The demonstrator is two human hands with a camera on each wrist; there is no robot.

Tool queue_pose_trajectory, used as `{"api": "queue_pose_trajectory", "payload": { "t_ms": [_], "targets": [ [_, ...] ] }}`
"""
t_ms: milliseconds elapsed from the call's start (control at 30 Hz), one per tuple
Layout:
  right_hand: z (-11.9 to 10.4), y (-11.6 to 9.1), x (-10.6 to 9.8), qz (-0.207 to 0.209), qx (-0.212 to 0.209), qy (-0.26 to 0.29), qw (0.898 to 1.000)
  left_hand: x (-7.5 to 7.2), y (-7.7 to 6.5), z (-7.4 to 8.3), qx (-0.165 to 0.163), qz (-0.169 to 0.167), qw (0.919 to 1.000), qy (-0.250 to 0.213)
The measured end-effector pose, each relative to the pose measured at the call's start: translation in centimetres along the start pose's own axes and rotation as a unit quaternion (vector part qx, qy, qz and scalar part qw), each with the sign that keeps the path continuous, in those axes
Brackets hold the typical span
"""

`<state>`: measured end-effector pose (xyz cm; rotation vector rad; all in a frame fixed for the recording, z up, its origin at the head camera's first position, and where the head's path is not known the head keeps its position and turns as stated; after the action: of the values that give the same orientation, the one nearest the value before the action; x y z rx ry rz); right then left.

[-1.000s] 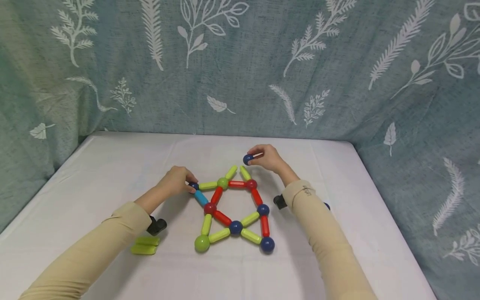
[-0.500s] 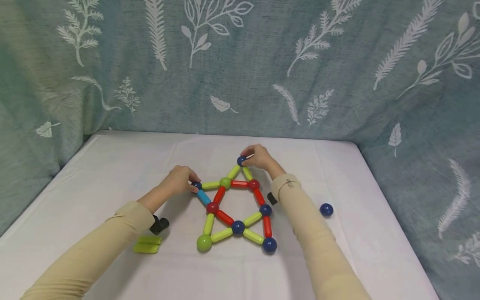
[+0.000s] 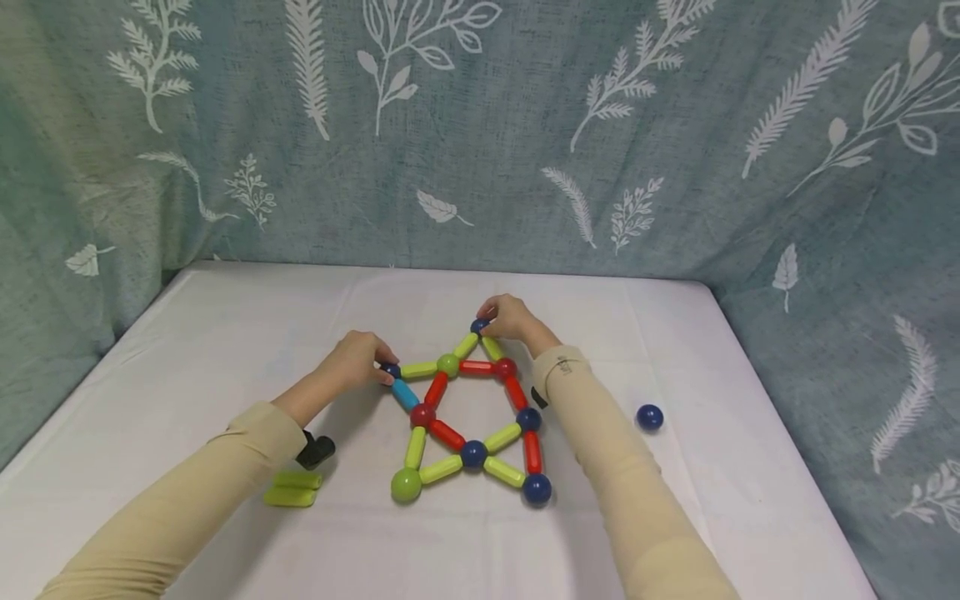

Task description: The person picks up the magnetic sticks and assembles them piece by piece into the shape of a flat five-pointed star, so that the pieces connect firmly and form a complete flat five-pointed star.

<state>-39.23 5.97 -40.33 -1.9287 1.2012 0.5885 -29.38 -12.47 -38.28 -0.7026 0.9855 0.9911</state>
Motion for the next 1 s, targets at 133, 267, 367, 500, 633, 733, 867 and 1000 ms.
{"api": "queue_pose_trajectory", "payload": {
  "t_ms": [133,267,367,500,633,733,867,1000],
  "targets": [
    [0.0,-0.3,0.2,-0.005,0.008,0.010,1.000,0.0,-0.1,0.1,-0.006,-0.003,1.0000,-0.005],
    [0.5,-0.7,0.2,-0.015,0.007,0.053,0.998,0.2,0.0,-0.1,-0.009,-0.005,0.9999,-0.007],
    [1.3,-1.2,-0.3,-0.015,0.003,0.105,0.994,0.4,0.2,-0.3,0.005,0.002,1.0000,-0.003],
    [2.1,-2.6,-1.2,-0.017,-0.021,0.169,0.985,0.5,0.2,-0.3,0.010,0.005,0.9999,-0.007],
    [2.7,-5.3,-1.8,-0.017,-0.045,0.210,0.976,0.2,-0.1,-0.1,0.001,0.003,1.0000,-0.008],
    [3.5,-7.8,-2.0,-0.013,-0.054,0.230,0.972,0.0,-0.2,0.1,0.000,0.004,1.0000,-0.005],
    [5.1,-11.0,-1.4,-0.008,-0.053,0.227,0.972,0.0,-0.2,0.1,0.000,0.003,1.0000,-0.006],
    [7.2,-13.7,-0.3,-0.007,-0.045,0.224,0.974,0.1,-0.1,0.1,0.001,0.003,1.0000,-0.006]
  ]
}}
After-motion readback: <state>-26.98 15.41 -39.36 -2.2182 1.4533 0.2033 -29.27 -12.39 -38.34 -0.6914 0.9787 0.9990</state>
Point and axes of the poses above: each hand's wrist, its own y-axis towards the middle knuckle, its own x-axis out of the palm, z = x × y, the point moved 8 cm from there along y, towards the middle knuckle, and after that the axes turned 12 degrees about x, right-handed, at the moved point
